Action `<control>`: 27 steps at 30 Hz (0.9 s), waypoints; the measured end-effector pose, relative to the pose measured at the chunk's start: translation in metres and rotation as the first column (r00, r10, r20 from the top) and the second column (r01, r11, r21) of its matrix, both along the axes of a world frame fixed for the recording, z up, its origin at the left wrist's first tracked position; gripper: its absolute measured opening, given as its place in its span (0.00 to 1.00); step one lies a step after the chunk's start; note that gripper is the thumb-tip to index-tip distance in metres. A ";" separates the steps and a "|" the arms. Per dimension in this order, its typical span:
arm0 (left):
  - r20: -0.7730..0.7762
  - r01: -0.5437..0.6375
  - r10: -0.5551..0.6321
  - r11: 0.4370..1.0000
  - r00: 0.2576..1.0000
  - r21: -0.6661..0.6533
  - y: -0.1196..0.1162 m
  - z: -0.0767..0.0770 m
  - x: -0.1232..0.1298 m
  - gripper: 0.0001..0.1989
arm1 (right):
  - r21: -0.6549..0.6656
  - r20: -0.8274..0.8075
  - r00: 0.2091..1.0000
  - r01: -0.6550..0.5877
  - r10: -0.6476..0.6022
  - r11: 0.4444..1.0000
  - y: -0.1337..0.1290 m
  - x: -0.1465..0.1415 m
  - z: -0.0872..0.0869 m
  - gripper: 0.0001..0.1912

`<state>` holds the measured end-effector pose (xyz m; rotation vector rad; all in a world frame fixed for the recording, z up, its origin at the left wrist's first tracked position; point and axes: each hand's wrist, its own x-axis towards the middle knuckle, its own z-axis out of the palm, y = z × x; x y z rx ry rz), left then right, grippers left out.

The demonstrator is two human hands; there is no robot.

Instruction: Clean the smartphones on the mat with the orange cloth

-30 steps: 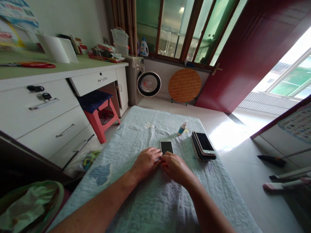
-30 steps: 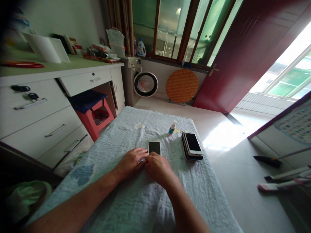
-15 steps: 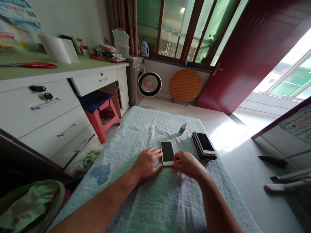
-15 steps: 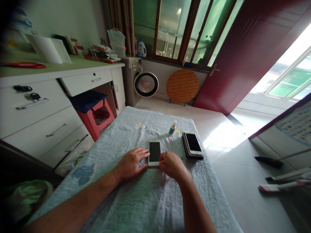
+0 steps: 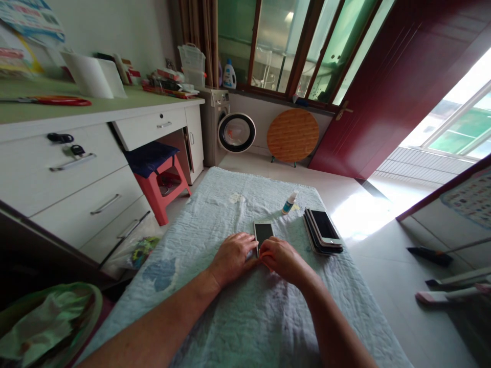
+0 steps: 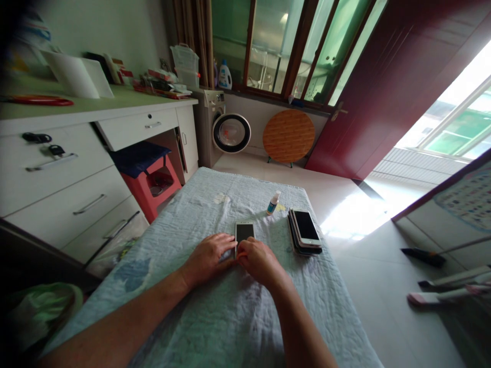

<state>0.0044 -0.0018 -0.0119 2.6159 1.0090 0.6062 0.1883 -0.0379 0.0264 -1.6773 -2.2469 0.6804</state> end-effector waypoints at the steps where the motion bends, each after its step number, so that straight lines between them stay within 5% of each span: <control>1: -0.005 -0.003 0.003 1.000 1.000 -0.004 0.000 0.000 0.000 0.24 | -0.013 0.000 1.000 -0.006 0.006 1.000 0.001 0.005 0.002 0.06; 10: -0.032 -0.030 0.029 0.999 0.999 -0.025 -0.001 0.002 0.000 0.22 | -0.090 0.019 0.997 0.074 -0.072 0.993 0.003 0.037 0.009 0.07; 19: -0.025 -0.021 0.020 1.000 0.999 -0.012 0.000 -0.001 0.000 0.23 | 0.113 0.020 0.980 0.193 -0.196 0.975 0.013 0.035 -0.010 0.06; 27: 0.012 0.012 -0.012 1.000 1.000 0.000 0.001 0.001 0.000 0.25 | 0.153 0.150 0.945 0.270 -0.292 0.951 0.043 0.029 -0.014 0.08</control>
